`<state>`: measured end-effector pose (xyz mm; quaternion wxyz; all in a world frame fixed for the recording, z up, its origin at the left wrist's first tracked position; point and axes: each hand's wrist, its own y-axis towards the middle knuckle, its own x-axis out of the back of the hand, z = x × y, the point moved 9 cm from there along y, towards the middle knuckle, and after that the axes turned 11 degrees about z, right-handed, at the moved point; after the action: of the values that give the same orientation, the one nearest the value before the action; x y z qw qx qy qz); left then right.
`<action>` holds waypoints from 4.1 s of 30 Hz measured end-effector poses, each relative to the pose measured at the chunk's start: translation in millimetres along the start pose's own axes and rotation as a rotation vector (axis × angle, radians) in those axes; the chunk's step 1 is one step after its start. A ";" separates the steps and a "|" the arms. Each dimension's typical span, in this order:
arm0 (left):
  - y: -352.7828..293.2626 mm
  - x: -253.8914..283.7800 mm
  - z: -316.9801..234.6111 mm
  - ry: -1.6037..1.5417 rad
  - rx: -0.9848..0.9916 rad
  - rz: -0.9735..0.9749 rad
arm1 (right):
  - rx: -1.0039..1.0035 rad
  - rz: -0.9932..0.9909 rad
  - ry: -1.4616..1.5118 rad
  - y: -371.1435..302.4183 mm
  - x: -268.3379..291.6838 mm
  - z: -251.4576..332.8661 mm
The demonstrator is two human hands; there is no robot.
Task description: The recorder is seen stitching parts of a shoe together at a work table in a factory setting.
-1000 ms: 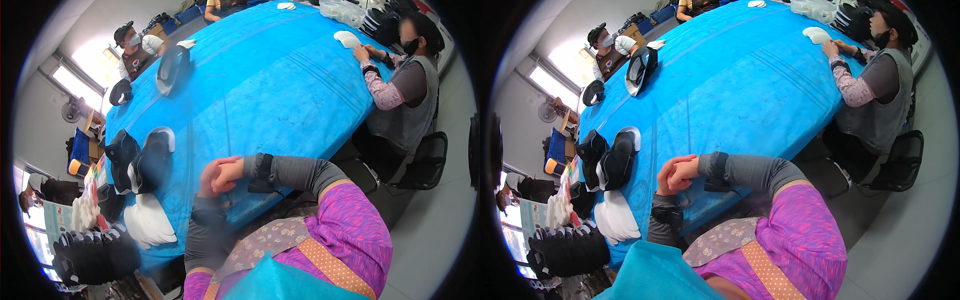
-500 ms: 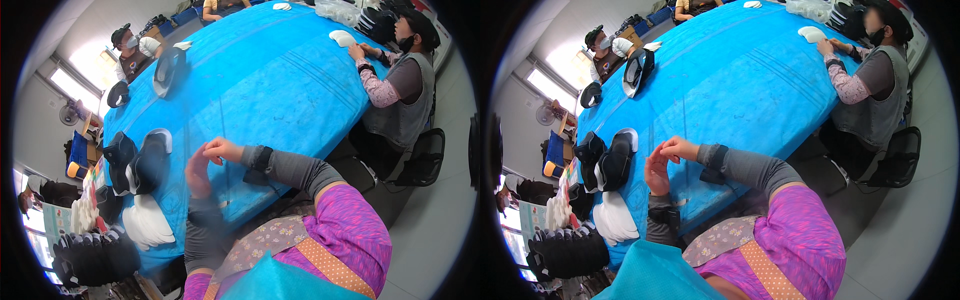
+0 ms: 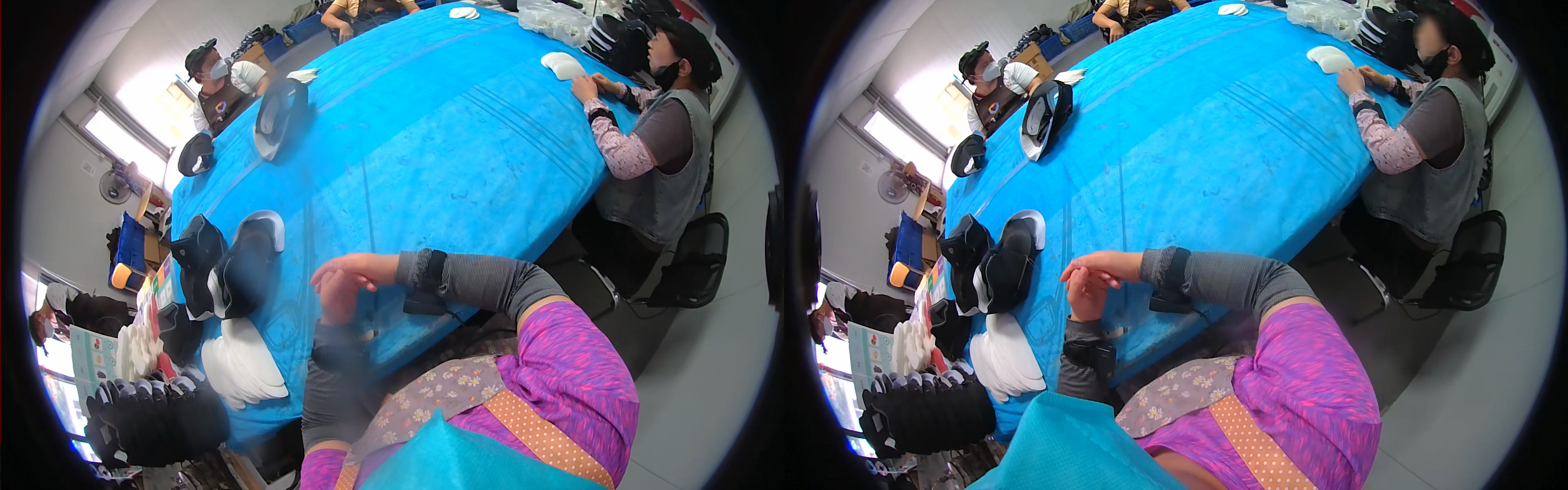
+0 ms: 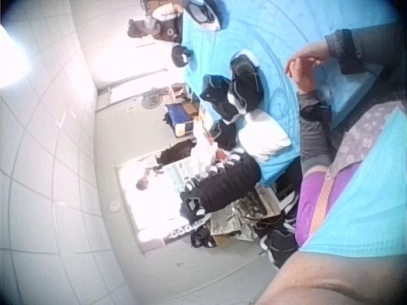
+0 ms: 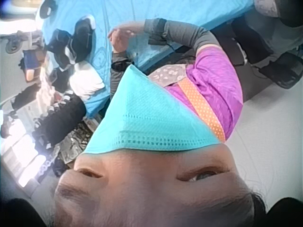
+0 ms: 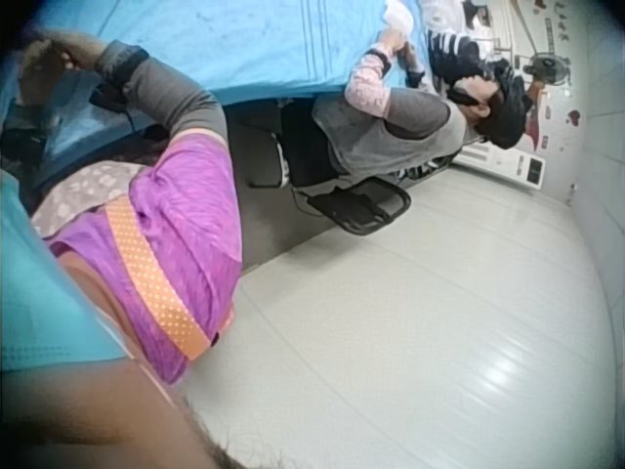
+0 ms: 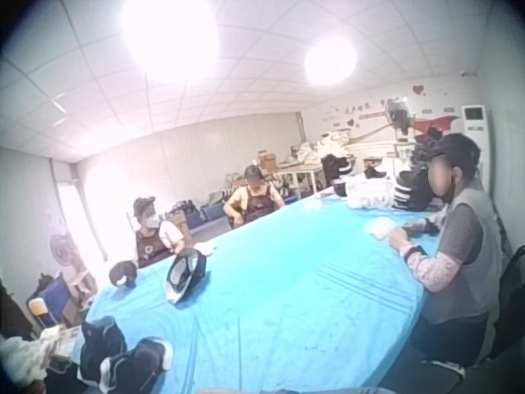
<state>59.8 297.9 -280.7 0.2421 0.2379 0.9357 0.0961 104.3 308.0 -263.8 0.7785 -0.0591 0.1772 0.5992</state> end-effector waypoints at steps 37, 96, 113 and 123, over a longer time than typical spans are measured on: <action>12.4 -16.3 -10.2 1.048 -0.008 -0.079 | 0.236 -0.251 -0.200 5.4 70.3 -6.3; 12.2 -32.3 -14.0 1.116 0.024 0.018 | -0.072 -0.127 -0.267 -0.5 50.4 -14.2; 5.9 6.4 -9.0 1.160 0.080 -0.126 | -0.076 -0.249 -0.364 7.6 84.0 -28.9; -14.7 22.5 -77.9 1.560 -0.102 -0.409 | -0.006 -0.322 -0.476 5.9 77.6 -15.3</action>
<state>-2.2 291.2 -226.8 -0.4571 -0.0850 0.8547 0.2309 112.5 375.8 -304.2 0.8831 0.0535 -0.0238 0.4656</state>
